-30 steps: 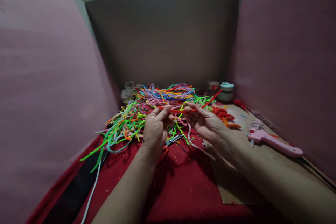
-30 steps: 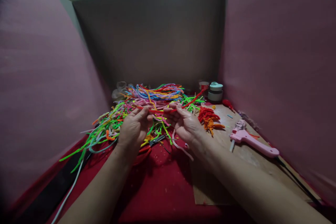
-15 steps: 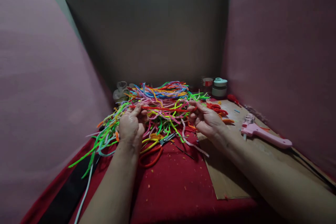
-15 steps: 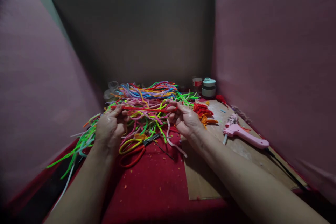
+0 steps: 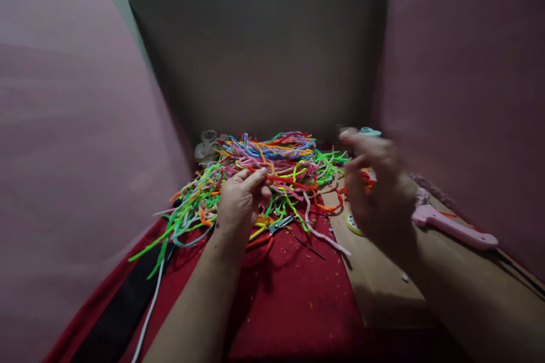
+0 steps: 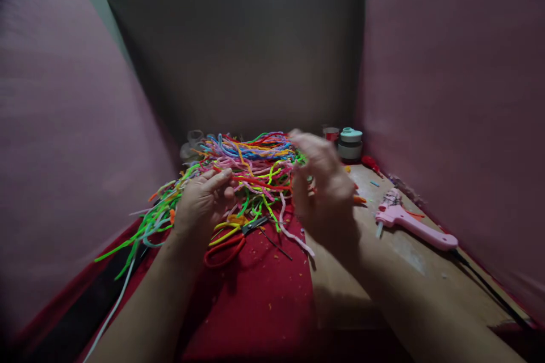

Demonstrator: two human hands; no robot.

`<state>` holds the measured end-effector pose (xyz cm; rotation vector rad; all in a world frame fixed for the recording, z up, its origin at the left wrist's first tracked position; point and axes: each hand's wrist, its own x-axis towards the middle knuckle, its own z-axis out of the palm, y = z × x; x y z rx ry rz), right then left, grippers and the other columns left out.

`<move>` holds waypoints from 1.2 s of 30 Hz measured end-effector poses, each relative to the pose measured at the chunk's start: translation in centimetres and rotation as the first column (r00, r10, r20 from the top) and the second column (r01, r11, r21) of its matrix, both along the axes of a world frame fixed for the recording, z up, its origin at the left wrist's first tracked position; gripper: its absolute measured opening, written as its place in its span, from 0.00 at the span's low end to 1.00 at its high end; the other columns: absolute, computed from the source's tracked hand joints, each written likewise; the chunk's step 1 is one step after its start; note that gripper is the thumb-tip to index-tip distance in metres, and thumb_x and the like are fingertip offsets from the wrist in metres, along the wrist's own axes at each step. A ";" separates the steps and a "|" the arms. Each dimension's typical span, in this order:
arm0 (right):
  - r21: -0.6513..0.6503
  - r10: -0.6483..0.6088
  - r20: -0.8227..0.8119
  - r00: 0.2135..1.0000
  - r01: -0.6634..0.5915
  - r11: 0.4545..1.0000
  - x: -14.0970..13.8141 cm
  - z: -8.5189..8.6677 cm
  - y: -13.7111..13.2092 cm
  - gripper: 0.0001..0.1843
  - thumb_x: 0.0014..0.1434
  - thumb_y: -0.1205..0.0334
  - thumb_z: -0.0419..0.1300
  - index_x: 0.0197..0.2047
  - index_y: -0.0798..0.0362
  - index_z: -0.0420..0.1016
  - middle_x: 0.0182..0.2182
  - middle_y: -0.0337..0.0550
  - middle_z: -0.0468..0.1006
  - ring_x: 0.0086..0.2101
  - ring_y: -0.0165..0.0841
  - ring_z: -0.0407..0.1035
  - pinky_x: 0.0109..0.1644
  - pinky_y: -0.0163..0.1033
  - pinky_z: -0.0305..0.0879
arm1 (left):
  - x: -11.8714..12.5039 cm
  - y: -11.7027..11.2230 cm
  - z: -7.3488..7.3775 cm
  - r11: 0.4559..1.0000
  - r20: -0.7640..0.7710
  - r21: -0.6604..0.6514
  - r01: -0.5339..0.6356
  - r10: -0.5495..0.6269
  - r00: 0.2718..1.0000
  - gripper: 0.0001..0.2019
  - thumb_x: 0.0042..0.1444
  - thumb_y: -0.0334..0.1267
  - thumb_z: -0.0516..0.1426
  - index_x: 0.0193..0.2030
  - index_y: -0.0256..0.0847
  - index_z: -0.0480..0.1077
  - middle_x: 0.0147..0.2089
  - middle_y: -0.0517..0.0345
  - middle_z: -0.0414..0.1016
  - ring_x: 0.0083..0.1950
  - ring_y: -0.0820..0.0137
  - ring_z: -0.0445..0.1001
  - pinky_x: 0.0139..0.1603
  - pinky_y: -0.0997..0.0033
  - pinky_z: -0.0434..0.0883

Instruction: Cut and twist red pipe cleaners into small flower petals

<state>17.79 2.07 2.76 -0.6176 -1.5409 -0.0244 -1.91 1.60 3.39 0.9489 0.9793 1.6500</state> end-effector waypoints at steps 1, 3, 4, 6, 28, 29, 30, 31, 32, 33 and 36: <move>0.064 0.002 0.170 0.985 -0.013 0.998 -0.9 -0.1 -0.7 0.21 0.56 0.70 0.53 0.53 0.46 0.66 0.47 0.45 0.73 0.46 0.39 0.66 0.51 0.48 0.61 | 0.2 -0.1 -0.1 1.000 0.002 0.001 0.016 -0.016 1.000 0.10 0.40 0.34 0.64 0.27 0.35 0.67 0.19 0.63 0.70 0.14 0.81 0.64 0.13 0.82 0.60; 0.037 -0.002 0.318 0.948 -0.011 0.999 -2.6 -0.5 -1.0 0.20 0.57 0.68 0.54 0.53 0.52 0.66 0.46 0.50 0.74 0.47 0.42 0.65 0.53 0.50 0.59 | 0.7 -0.2 -0.2 0.999 0.015 0.004 0.050 -0.050 0.999 0.10 0.40 0.35 0.64 0.27 0.35 0.67 0.21 0.63 0.70 0.15 0.81 0.64 0.14 0.82 0.60; -0.021 0.003 0.340 0.940 0.004 1.000 -3.3 -0.7 -0.8 0.19 0.57 0.66 0.54 0.52 0.55 0.67 0.44 0.52 0.75 0.46 0.43 0.65 0.51 0.51 0.60 | 0.9 -0.3 -0.2 0.997 0.017 0.006 0.070 -0.071 0.997 0.10 0.41 0.35 0.64 0.27 0.35 0.67 0.21 0.63 0.70 0.15 0.81 0.64 0.14 0.82 0.61; -0.167 0.108 0.341 0.934 -0.053 0.985 -4.2 -1.0 0.0 0.14 0.58 0.66 0.52 0.48 0.57 0.70 0.39 0.51 0.76 0.40 0.39 0.68 0.47 0.47 0.63 | 1.1 -0.4 -0.3 0.995 0.015 0.017 0.102 -0.102 0.995 0.10 0.41 0.36 0.64 0.27 0.36 0.66 0.20 0.64 0.69 0.15 0.81 0.64 0.14 0.82 0.61; -0.672 0.537 -0.162 0.828 -0.491 0.554 -4.4 0.5 0.1 0.14 0.58 0.61 0.54 0.22 0.55 0.63 0.15 0.32 0.60 0.17 0.22 0.52 0.21 0.30 0.49 | 1.9 -0.9 -0.8 0.973 -0.240 0.209 0.097 -0.045 0.970 0.04 0.48 0.35 0.60 0.29 0.37 0.69 0.18 0.65 0.66 0.17 0.80 0.63 0.19 0.79 0.61; -0.653 0.511 -0.088 0.855 -0.437 0.619 -4.4 0.3 0.1 0.13 0.58 0.62 0.53 0.22 0.54 0.64 0.17 0.33 0.62 0.18 0.23 0.54 0.23 0.31 0.50 | 2.1 -1.0 -0.8 0.978 -0.251 0.194 0.072 -0.021 0.968 0.05 0.49 0.36 0.60 0.28 0.37 0.68 0.18 0.65 0.66 0.17 0.79 0.63 0.19 0.79 0.61; -0.619 0.465 0.005 0.886 -0.362 0.697 -4.4 0.1 0.0 0.12 0.58 0.62 0.52 0.23 0.54 0.65 0.18 0.35 0.64 0.20 0.24 0.55 0.24 0.32 0.51 | 2.3 -1.1 -0.8 0.984 -0.261 0.173 0.044 0.002 0.965 0.06 0.49 0.36 0.60 0.28 0.38 0.67 0.18 0.65 0.66 0.17 0.79 0.63 0.18 0.79 0.61; -0.566 0.395 0.109 0.912 -0.270 0.779 -4.4 -0.1 -0.1 0.11 0.58 0.63 0.52 0.24 0.54 0.66 0.19 0.36 0.65 0.21 0.25 0.57 0.26 0.33 0.52 | 2.4 -1.3 -0.7 0.989 -0.269 0.147 0.018 0.022 0.963 0.06 0.48 0.36 0.60 0.27 0.38 0.67 0.18 0.65 0.66 0.16 0.79 0.63 0.18 0.79 0.61; -0.502 0.311 0.210 0.927 -0.170 0.848 -4.4 -0.3 -0.2 0.10 0.58 0.63 0.52 0.25 0.54 0.68 0.19 0.37 0.66 0.21 0.25 0.57 0.27 0.34 0.52 | 2.4 -1.3 -0.7 0.993 -0.272 0.117 0.000 0.032 0.962 0.07 0.47 0.36 0.60 0.27 0.37 0.66 0.18 0.65 0.66 0.16 0.79 0.63 0.17 0.80 0.60; -0.435 0.226 0.298 0.927 -0.079 0.897 -4.4 -0.4 -0.2 0.10 0.57 0.64 0.52 0.26 0.54 0.69 0.19 0.38 0.67 0.21 0.26 0.57 0.27 0.35 0.51 | 2.3 -1.4 -0.6 0.996 -0.269 0.086 -0.004 0.027 0.963 0.08 0.46 0.37 0.61 0.26 0.37 0.66 0.17 0.65 0.66 0.16 0.79 0.63 0.16 0.79 0.60; -0.366 0.130 0.399 0.908 0.028 0.930 -4.4 -0.8 -0.4 0.10 0.57 0.63 0.52 0.27 0.54 0.70 0.18 0.38 0.67 0.20 0.26 0.57 0.27 0.35 0.50 | 1.8 -1.4 -0.4 0.996 -0.228 -0.001 0.094 -0.092 0.969 0.09 0.45 0.38 0.61 0.24 0.36 0.67 0.15 0.63 0.65 0.14 0.77 0.62 0.14 0.78 0.60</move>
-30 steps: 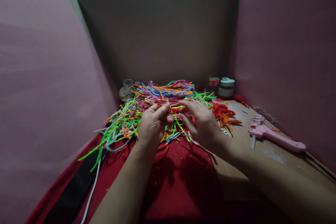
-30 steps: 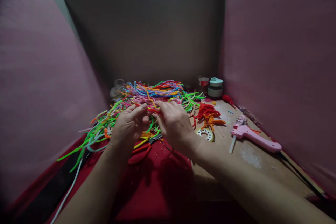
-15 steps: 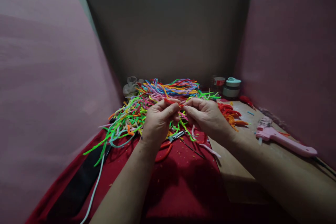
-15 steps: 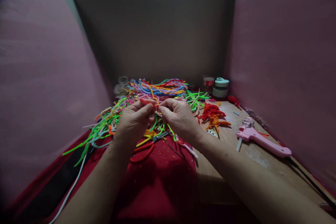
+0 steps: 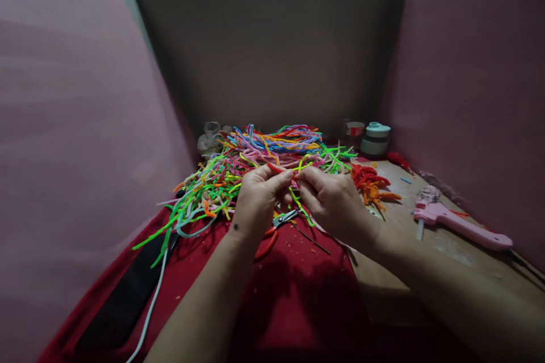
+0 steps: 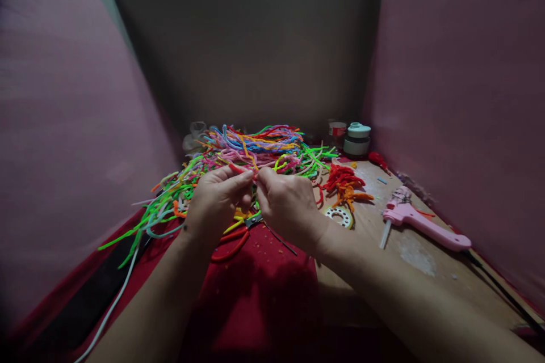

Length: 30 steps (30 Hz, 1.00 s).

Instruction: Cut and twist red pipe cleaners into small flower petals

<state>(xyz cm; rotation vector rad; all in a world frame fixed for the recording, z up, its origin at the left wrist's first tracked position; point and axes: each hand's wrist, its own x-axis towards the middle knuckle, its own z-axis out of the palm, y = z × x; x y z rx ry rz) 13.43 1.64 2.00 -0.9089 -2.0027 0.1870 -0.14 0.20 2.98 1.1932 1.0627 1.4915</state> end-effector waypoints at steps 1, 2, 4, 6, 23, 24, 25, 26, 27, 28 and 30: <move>-0.039 0.019 -0.024 1.000 -0.019 0.999 0.0 0.0 0.0 0.10 0.57 0.63 0.52 0.28 0.54 0.71 0.19 0.38 0.68 0.20 0.26 0.57 0.27 0.35 0.51 | -0.2 0.0 0.1 0.999 0.023 -0.024 0.047 -0.046 0.999 0.09 0.46 0.39 0.61 0.24 0.36 0.67 0.14 0.62 0.65 0.14 0.77 0.61 0.14 0.78 0.59; -0.100 0.053 -0.073 0.996 -0.060 0.993 0.0 0.0 0.0 0.10 0.58 0.63 0.52 0.29 0.54 0.73 0.20 0.39 0.70 0.21 0.26 0.59 0.28 0.35 0.52 | -0.4 0.1 0.1 0.996 0.047 -0.041 0.081 -0.079 0.996 0.09 0.46 0.39 0.61 0.23 0.36 0.67 0.14 0.62 0.64 0.13 0.77 0.61 0.13 0.77 0.59; -0.238 0.140 -0.225 0.964 -0.193 0.952 0.0 0.2 0.1 0.10 0.58 0.62 0.53 0.32 0.55 0.74 0.23 0.40 0.73 0.24 0.27 0.63 0.30 0.35 0.56 | -0.7 0.1 0.3 0.991 0.091 -0.073 0.110 -0.103 0.990 0.10 0.45 0.39 0.61 0.22 0.35 0.67 0.14 0.62 0.64 0.12 0.78 0.59 0.12 0.78 0.57; -0.344 0.208 -0.394 0.895 -0.353 0.870 0.0 0.4 0.3 0.10 0.56 0.62 0.55 0.34 0.56 0.75 0.27 0.42 0.75 0.27 0.28 0.65 0.32 0.35 0.60 | -0.7 0.0 0.5 0.987 0.131 -0.112 0.113 -0.098 0.987 0.10 0.44 0.38 0.61 0.22 0.35 0.67 0.15 0.62 0.64 0.12 0.80 0.59 0.11 0.79 0.56; -0.460 0.062 -0.869 0.491 -0.847 0.266 1.0 0.2 0.9 0.02 0.50 0.67 0.63 0.28 0.55 0.72 0.11 0.26 0.49 0.13 0.18 0.38 0.15 0.29 0.33 | -0.6 -0.1 0.8 0.965 0.250 -0.144 0.220 -0.179 0.951 0.09 0.48 0.36 0.57 0.22 0.34 0.65 0.17 0.64 0.65 0.11 0.82 0.59 0.10 0.82 0.56; -0.453 0.071 -0.871 0.487 -0.850 0.268 1.0 0.2 0.9 0.02 0.50 0.67 0.63 0.28 0.54 0.72 0.11 0.26 0.49 0.13 0.18 0.38 0.15 0.29 0.33 | -0.6 -0.2 0.9 0.965 0.247 -0.134 0.224 -0.187 0.951 0.09 0.48 0.36 0.57 0.22 0.34 0.65 0.17 0.64 0.65 0.11 0.82 0.59 0.11 0.82 0.56; -0.448 0.081 -0.871 0.485 -0.850 0.277 1.1 0.3 0.9 0.02 0.50 0.67 0.62 0.29 0.54 0.73 0.11 0.26 0.50 0.13 0.18 0.39 0.15 0.29 0.33 | -0.6 -0.3 0.9 0.963 0.245 -0.124 0.239 -0.203 0.948 0.10 0.49 0.37 0.57 0.22 0.34 0.65 0.17 0.64 0.65 0.11 0.82 0.59 0.11 0.81 0.56; -0.444 0.092 -0.869 0.486 -0.848 0.291 1.1 0.3 0.9 0.01 0.50 0.67 0.62 0.29 0.54 0.73 0.11 0.26 0.50 0.13 0.18 0.39 0.15 0.29 0.34 | -0.6 -0.4 0.9 0.960 0.246 -0.109 0.259 -0.226 0.942 0.10 0.49 0.37 0.57 0.23 0.34 0.65 0.18 0.64 0.65 0.12 0.81 0.59 0.11 0.81 0.57; -0.443 0.104 -0.864 0.493 -0.841 0.310 1.2 0.3 0.9 0.01 0.50 0.67 0.62 0.29 0.54 0.74 0.11 0.27 0.50 0.13 0.18 0.40 0.16 0.30 0.34 | -0.6 -0.4 0.9 0.956 0.248 -0.087 0.280 -0.251 0.936 0.10 0.50 0.37 0.58 0.23 0.34 0.65 0.18 0.63 0.65 0.12 0.81 0.60 0.12 0.81 0.58; -0.444 0.117 -0.856 0.504 -0.832 0.333 1.2 0.3 0.9 0.01 0.50 0.67 0.63 0.29 0.54 0.74 0.11 0.27 0.51 0.13 0.19 0.41 0.16 0.30 0.35 | -0.6 -0.5 0.9 0.953 0.248 -0.064 0.297 -0.273 0.930 0.09 0.50 0.37 0.58 0.23 0.35 0.65 0.19 0.63 0.66 0.13 0.81 0.61 0.13 0.81 0.59; -0.445 0.142 -0.837 0.529 -0.807 0.388 1.3 0.3 0.9 0.02 0.49 0.66 0.63 0.29 0.54 0.75 0.11 0.28 0.53 0.13 0.19 0.42 0.16 0.30 0.36 | -0.7 -0.5 0.9 0.947 0.234 -0.023 0.320 -0.306 0.923 0.09 0.49 0.37 0.59 0.25 0.35 0.65 0.20 0.63 0.67 0.14 0.82 0.62 0.14 0.82 0.60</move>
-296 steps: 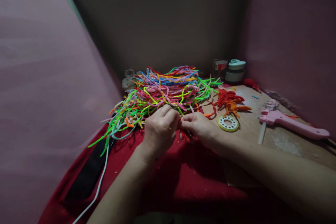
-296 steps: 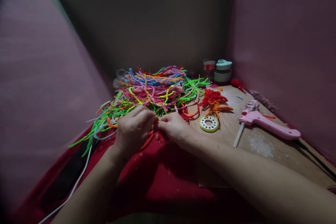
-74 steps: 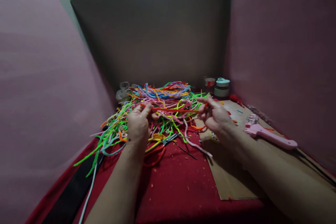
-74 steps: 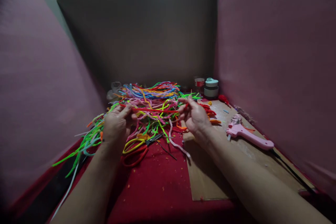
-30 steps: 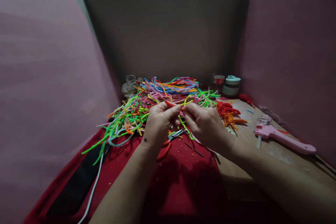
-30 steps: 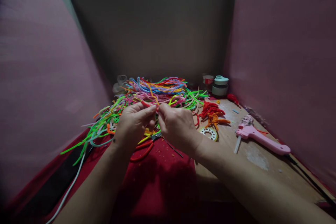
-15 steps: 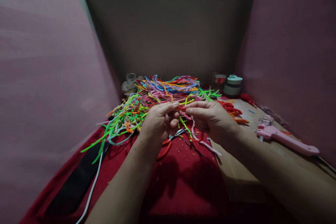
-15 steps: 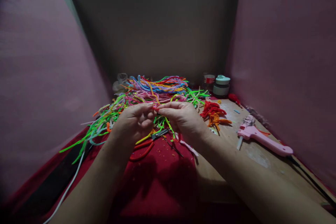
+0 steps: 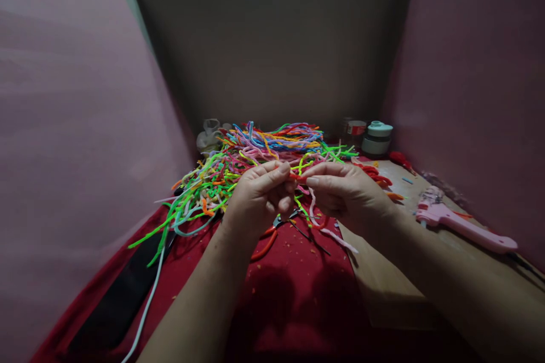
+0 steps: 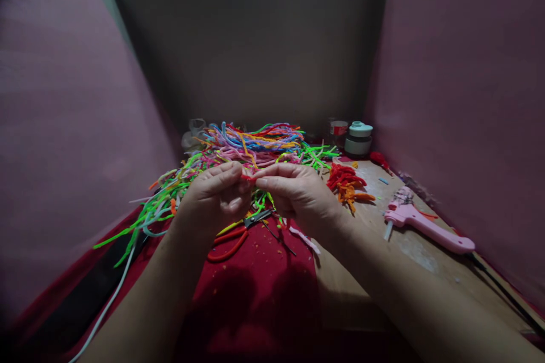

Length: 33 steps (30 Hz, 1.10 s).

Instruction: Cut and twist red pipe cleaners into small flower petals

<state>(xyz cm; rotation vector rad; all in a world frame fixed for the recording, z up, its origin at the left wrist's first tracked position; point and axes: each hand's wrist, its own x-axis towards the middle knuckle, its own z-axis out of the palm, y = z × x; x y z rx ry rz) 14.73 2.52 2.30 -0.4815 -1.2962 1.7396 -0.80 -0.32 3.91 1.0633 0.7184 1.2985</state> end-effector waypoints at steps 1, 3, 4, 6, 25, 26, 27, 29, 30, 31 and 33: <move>0.027 -0.021 0.012 1.000 0.021 0.999 0.0 0.0 0.0 0.02 0.49 0.65 0.64 0.29 0.54 0.76 0.11 0.28 0.54 0.13 0.19 0.42 0.16 0.30 0.36 | 0.0 0.0 0.0 1.000 -0.008 0.016 0.004 -0.004 1.000 0.09 0.49 0.37 0.59 0.26 0.35 0.66 0.20 0.63 0.67 0.15 0.82 0.62 0.15 0.82 0.60; 0.092 -0.077 0.028 0.997 0.074 0.993 0.0 0.1 -0.2 0.03 0.49 0.64 0.64 0.29 0.54 0.77 0.11 0.29 0.56 0.14 0.19 0.44 0.16 0.30 0.38 | -0.2 0.0 0.1 1.000 -0.036 0.026 0.002 -0.001 0.999 0.09 0.49 0.38 0.60 0.26 0.35 0.66 0.21 0.64 0.68 0.15 0.82 0.62 0.15 0.82 0.60; 0.135 -0.108 0.029 0.994 0.104 0.985 0.0 0.2 -0.4 0.03 0.49 0.64 0.65 0.28 0.54 0.77 0.12 0.30 0.59 0.14 0.19 0.47 0.17 0.29 0.41 | -0.2 0.0 0.1 1.000 -0.052 0.029 -0.003 0.004 0.999 0.09 0.49 0.39 0.60 0.27 0.35 0.66 0.21 0.64 0.68 0.15 0.82 0.62 0.15 0.82 0.60; 0.238 -0.174 0.026 0.984 0.163 0.958 -0.1 0.4 -0.9 0.02 0.49 0.65 0.65 0.28 0.54 0.77 0.17 0.33 0.67 0.18 0.20 0.55 0.21 0.29 0.50 | -0.4 -0.1 0.2 0.999 -0.079 0.038 -0.020 0.023 0.997 0.10 0.48 0.39 0.61 0.27 0.35 0.66 0.21 0.64 0.67 0.15 0.82 0.62 0.14 0.82 0.60; -0.293 0.214 -0.059 0.975 -0.222 0.930 1.0 -0.4 2.2 0.04 0.50 0.68 0.57 0.27 0.54 0.64 0.13 0.31 0.64 0.12 0.20 0.52 0.14 0.27 0.47 | -5.6 -1.7 -2.6 0.980 -0.974 0.198 0.001 0.196 -0.111 0.04 0.50 0.36 0.54 0.27 0.39 0.66 0.27 0.59 0.69 0.27 0.73 0.65 0.28 0.74 0.60; -0.305 0.194 -0.026 0.981 -0.192 0.933 0.9 -0.9 2.5 0.03 0.49 0.69 0.58 0.29 0.55 0.66 0.15 0.33 0.67 0.13 0.21 0.55 0.15 0.27 0.49 | -5.8 -1.6 -3.5 0.983 -0.964 0.183 0.027 0.185 -0.189 0.04 0.51 0.34 0.51 0.28 0.39 0.66 0.27 0.58 0.70 0.26 0.73 0.65 0.28 0.73 0.59; -0.316 0.188 0.001 0.982 -0.178 0.932 0.7 -1.3 2.8 0.03 0.49 0.69 0.58 0.30 0.55 0.66 0.17 0.35 0.69 0.14 0.21 0.57 0.15 0.27 0.51 | -5.8 -1.5 -4.5 0.979 -0.952 0.189 0.073 0.201 -0.230 0.06 0.53 0.34 0.50 0.29 0.39 0.66 0.28 0.56 0.70 0.27 0.72 0.65 0.28 0.72 0.59; -0.320 0.188 0.037 0.981 -0.166 0.933 0.4 -2.2 3.1 0.04 0.48 0.68 0.59 0.29 0.57 0.67 0.18 0.36 0.70 0.15 0.21 0.58 0.16 0.27 0.52 | -5.7 -1.2 -5.9 0.951 -0.923 0.256 0.172 0.294 -0.248 0.06 0.54 0.34 0.48 0.32 0.39 0.65 0.33 0.53 0.71 0.32 0.68 0.67 0.32 0.71 0.60; -0.312 0.186 0.053 0.981 -0.161 0.936 0.3 -2.5 3.1 0.04 0.47 0.68 0.59 0.28 0.57 0.67 0.17 0.36 0.70 0.15 0.21 0.58 0.15 0.27 0.51 | -5.6 -1.1 -6.4 0.940 -0.915 0.278 0.197 0.322 -0.243 0.06 0.54 0.34 0.48 0.33 0.39 0.65 0.35 0.51 0.72 0.34 0.67 0.68 0.34 0.70 0.61; -0.299 0.184 0.061 0.981 -0.158 0.941 0.2 -2.7 3.1 0.05 0.47 0.67 0.60 0.27 0.57 0.67 0.16 0.35 0.68 0.14 0.21 0.56 0.15 0.27 0.49 | -5.6 -1.1 -6.6 0.934 -0.911 0.293 0.203 0.337 -0.237 0.05 0.53 0.34 0.49 0.34 0.39 0.65 0.36 0.50 0.72 0.35 0.66 0.69 0.35 0.69 0.61; -0.274 0.180 0.054 0.982 -0.158 0.949 0.1 -2.8 3.1 0.06 0.46 0.67 0.61 0.25 0.57 0.66 0.14 0.32 0.64 0.13 0.19 0.51 0.13 0.27 0.43 | -5.6 -1.3 -6.5 0.943 -0.918 0.292 0.162 0.323 -0.229 0.05 0.52 0.34 0.50 0.35 0.40 0.65 0.36 0.50 0.72 0.34 0.66 0.69 0.34 0.70 0.61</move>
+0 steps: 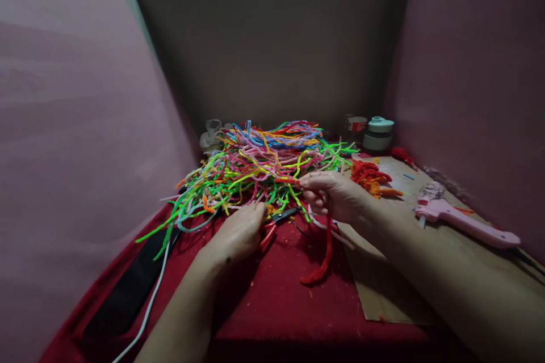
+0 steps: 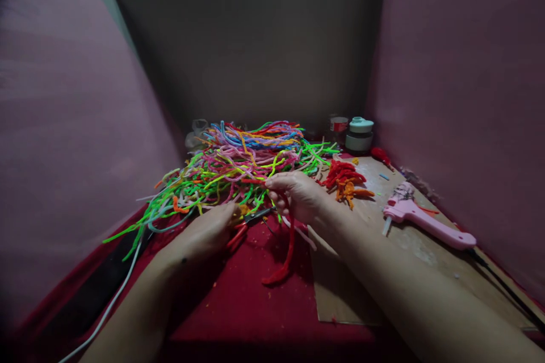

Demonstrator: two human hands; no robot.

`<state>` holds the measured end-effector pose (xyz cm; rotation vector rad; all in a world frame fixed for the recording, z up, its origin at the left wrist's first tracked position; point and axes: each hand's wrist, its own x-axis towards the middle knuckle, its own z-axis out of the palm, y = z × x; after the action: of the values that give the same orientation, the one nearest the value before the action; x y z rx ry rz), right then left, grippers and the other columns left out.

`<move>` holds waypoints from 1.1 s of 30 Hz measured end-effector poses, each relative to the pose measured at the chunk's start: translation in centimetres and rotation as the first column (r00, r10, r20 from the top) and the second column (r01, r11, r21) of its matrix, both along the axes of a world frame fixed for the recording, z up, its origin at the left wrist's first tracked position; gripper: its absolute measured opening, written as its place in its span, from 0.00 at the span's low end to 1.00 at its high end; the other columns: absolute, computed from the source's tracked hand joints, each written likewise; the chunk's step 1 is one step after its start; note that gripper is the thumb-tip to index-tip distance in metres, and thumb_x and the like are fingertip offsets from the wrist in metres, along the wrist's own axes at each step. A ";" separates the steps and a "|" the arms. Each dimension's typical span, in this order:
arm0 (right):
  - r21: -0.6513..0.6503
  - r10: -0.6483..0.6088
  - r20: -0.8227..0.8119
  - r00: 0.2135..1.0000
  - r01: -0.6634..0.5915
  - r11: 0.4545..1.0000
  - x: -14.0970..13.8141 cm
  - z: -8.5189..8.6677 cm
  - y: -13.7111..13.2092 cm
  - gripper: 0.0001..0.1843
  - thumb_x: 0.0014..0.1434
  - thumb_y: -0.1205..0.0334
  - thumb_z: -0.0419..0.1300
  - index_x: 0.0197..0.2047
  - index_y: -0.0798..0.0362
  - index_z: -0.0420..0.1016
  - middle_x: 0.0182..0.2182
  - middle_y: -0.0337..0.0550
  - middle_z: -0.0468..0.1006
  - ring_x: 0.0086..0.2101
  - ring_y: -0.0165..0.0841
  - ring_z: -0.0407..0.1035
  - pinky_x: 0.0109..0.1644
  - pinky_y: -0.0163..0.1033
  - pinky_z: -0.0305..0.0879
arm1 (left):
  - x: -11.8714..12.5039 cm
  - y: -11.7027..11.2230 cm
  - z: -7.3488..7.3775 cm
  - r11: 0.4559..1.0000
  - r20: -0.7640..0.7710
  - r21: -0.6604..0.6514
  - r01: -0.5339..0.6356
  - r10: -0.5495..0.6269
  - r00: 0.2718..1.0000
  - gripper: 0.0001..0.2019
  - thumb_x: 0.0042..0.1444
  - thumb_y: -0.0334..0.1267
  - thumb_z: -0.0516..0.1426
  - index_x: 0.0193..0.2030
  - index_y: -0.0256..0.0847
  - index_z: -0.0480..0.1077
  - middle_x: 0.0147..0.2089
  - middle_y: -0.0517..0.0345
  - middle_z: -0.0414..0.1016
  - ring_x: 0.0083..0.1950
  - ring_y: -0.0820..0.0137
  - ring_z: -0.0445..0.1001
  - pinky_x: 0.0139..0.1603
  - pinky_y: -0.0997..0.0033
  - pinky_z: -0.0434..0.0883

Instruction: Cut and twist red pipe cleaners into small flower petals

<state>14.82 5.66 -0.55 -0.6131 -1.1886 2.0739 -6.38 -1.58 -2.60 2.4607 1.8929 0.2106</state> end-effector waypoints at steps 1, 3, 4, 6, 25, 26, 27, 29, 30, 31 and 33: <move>0.008 -0.004 -0.013 1.000 0.004 1.000 0.0 0.1 0.0 0.06 0.45 0.67 0.61 0.25 0.57 0.65 0.13 0.31 0.62 0.12 0.19 0.48 0.13 0.27 0.40 | -0.1 -0.2 0.3 0.999 0.015 -0.014 -0.030 0.031 0.999 0.05 0.52 0.34 0.50 0.36 0.40 0.64 0.35 0.51 0.72 0.32 0.67 0.69 0.32 0.71 0.61; 0.025 -0.029 -0.039 0.999 0.030 0.999 0.1 0.4 0.0 0.07 0.44 0.67 0.61 0.24 0.57 0.65 0.11 0.29 0.58 0.12 0.18 0.44 0.13 0.28 0.35 | -0.3 -0.6 1.1 0.996 0.040 -0.033 -0.086 0.087 0.995 0.06 0.53 0.35 0.50 0.38 0.41 0.64 0.33 0.52 0.73 0.30 0.68 0.69 0.29 0.72 0.60; 0.035 -0.055 -0.045 0.997 0.056 0.998 0.2 0.6 0.1 0.07 0.43 0.68 0.62 0.24 0.57 0.66 0.11 0.28 0.57 0.12 0.18 0.43 0.14 0.28 0.34 | -0.5 -0.8 1.5 0.994 0.053 -0.053 -0.097 0.100 0.994 0.07 0.53 0.36 0.50 0.39 0.41 0.64 0.33 0.53 0.73 0.30 0.68 0.70 0.29 0.73 0.60; 0.055 -0.126 -0.044 0.991 0.128 0.990 0.3 0.9 0.3 0.07 0.42 0.68 0.62 0.25 0.57 0.67 0.10 0.28 0.56 0.11 0.18 0.43 0.14 0.28 0.33 | -0.7 -1.2 2.3 0.992 0.103 -0.090 -0.087 0.096 0.990 0.10 0.54 0.37 0.50 0.42 0.43 0.66 0.36 0.54 0.74 0.33 0.68 0.71 0.31 0.73 0.62; 0.217 -0.295 0.010 0.955 0.286 0.933 -0.1 0.6 0.1 0.05 0.43 0.67 0.63 0.25 0.57 0.71 0.11 0.30 0.59 0.11 0.18 0.45 0.14 0.29 0.35 | 0.4 -1.4 1.0 0.955 0.114 0.294 0.025 -0.061 0.992 0.20 0.57 0.30 0.46 0.56 0.38 0.62 0.45 0.48 0.69 0.42 0.66 0.71 0.42 0.68 0.68; 0.224 -0.293 0.010 0.956 0.284 0.932 -0.2 0.6 0.0 0.05 0.43 0.67 0.63 0.25 0.57 0.71 0.11 0.30 0.60 0.11 0.18 0.45 0.14 0.29 0.35 | 0.5 -1.4 1.0 0.948 0.094 0.317 0.016 -0.048 0.994 0.19 0.57 0.30 0.46 0.56 0.38 0.61 0.44 0.48 0.69 0.42 0.66 0.71 0.41 0.68 0.68; 0.229 -0.290 0.010 0.957 0.280 0.932 -0.2 0.6 0.0 0.04 0.43 0.67 0.63 0.25 0.57 0.71 0.10 0.30 0.59 0.11 0.18 0.45 0.14 0.29 0.35 | 0.6 -1.4 1.1 0.942 0.075 0.335 0.005 -0.032 0.997 0.19 0.58 0.31 0.45 0.56 0.38 0.60 0.44 0.49 0.69 0.41 0.66 0.71 0.40 0.69 0.68; 0.236 -0.285 0.013 0.959 0.274 0.932 -0.2 0.5 0.0 0.04 0.44 0.67 0.63 0.25 0.57 0.72 0.10 0.30 0.59 0.11 0.19 0.44 0.14 0.30 0.36 | 0.7 -1.4 1.2 0.933 0.042 0.359 -0.008 -0.007 0.999 0.18 0.59 0.32 0.46 0.56 0.38 0.60 0.43 0.50 0.69 0.41 0.66 0.71 0.40 0.69 0.68; 0.238 -0.282 0.015 0.959 0.270 0.933 -0.2 0.5 -0.1 0.04 0.44 0.67 0.63 0.25 0.57 0.72 0.10 0.29 0.58 0.11 0.19 0.44 0.14 0.30 0.36 | 0.7 -1.4 1.3 0.930 0.029 0.367 -0.010 -0.001 1.000 0.18 0.59 0.32 0.46 0.56 0.39 0.60 0.43 0.50 0.69 0.41 0.66 0.71 0.40 0.69 0.68; 0.239 -0.279 0.016 0.960 0.267 0.933 -0.2 0.4 -0.1 0.03 0.44 0.67 0.63 0.25 0.58 0.72 0.10 0.29 0.58 0.11 0.19 0.43 0.14 0.30 0.35 | 0.8 -1.5 1.3 0.928 0.017 0.373 -0.010 0.004 1.000 0.18 0.59 0.32 0.46 0.56 0.39 0.60 0.42 0.51 0.69 0.40 0.67 0.71 0.39 0.70 0.68; 0.241 -0.278 0.021 0.960 0.265 0.934 -0.3 0.4 -0.1 0.03 0.45 0.67 0.62 0.25 0.58 0.72 0.10 0.29 0.58 0.11 0.18 0.43 0.14 0.30 0.35 | 0.8 -1.5 1.3 0.927 -0.003 0.374 -0.009 0.011 1.000 0.18 0.59 0.32 0.46 0.56 0.40 0.60 0.42 0.51 0.69 0.39 0.67 0.71 0.38 0.71 0.67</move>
<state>14.57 5.56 -0.12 -0.6811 -1.2800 1.6651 -5.61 -3.08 -1.26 2.6786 2.0306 0.6222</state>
